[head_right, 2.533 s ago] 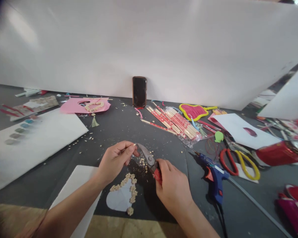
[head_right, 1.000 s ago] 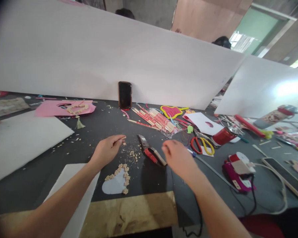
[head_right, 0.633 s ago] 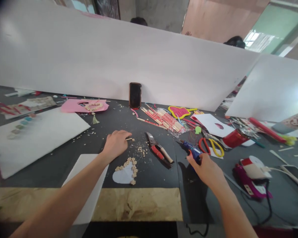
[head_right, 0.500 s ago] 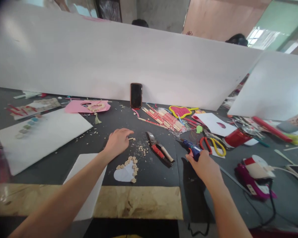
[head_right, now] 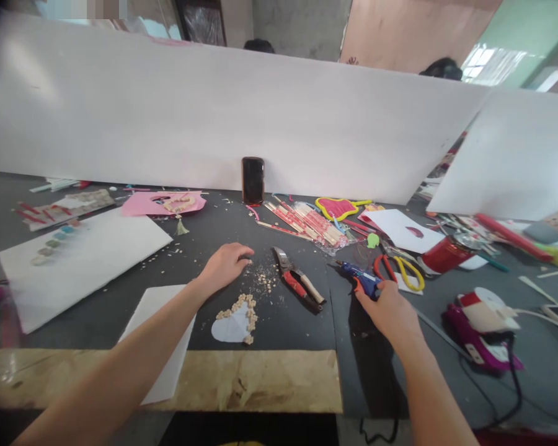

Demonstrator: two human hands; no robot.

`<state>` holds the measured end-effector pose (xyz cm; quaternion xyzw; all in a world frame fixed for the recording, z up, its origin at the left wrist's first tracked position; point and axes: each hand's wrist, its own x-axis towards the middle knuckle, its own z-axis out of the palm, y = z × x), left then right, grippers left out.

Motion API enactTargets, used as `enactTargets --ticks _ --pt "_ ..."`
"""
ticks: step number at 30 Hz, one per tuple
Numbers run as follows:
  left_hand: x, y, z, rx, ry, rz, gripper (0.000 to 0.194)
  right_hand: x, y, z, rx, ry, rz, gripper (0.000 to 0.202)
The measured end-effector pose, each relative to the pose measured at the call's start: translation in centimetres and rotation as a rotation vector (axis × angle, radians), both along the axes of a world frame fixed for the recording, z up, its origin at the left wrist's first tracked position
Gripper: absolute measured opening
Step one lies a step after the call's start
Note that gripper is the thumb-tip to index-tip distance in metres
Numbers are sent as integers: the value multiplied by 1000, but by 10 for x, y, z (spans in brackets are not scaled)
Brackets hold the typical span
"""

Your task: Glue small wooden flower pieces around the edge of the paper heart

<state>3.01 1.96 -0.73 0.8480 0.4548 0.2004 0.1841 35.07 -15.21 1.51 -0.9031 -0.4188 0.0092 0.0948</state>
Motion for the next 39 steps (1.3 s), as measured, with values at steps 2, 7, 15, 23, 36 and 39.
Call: enactTargets --ticks 2,7,15,23,36,39 --pt "2 -2 2 4 -20 -24 28 -1 -2 1 -17 35 -3 50" --pt "13 -7 12 0 -116 -69 27 -5 -4 2 -8 92 -12 49" --pt "32 -13 12 -90 -247 -28 25 -7 -7 0 34 125 21 48" --pt "36 -11 9 -193 -367 -31 23 -8 -8 -2 35 132 25 46" --pt "42 -12 28 -479 -613 -172 25 -9 -6 1 50 136 18 51" --pt "42 -9 31 -738 -960 -169 28 -8 -8 1 54 148 15 51"
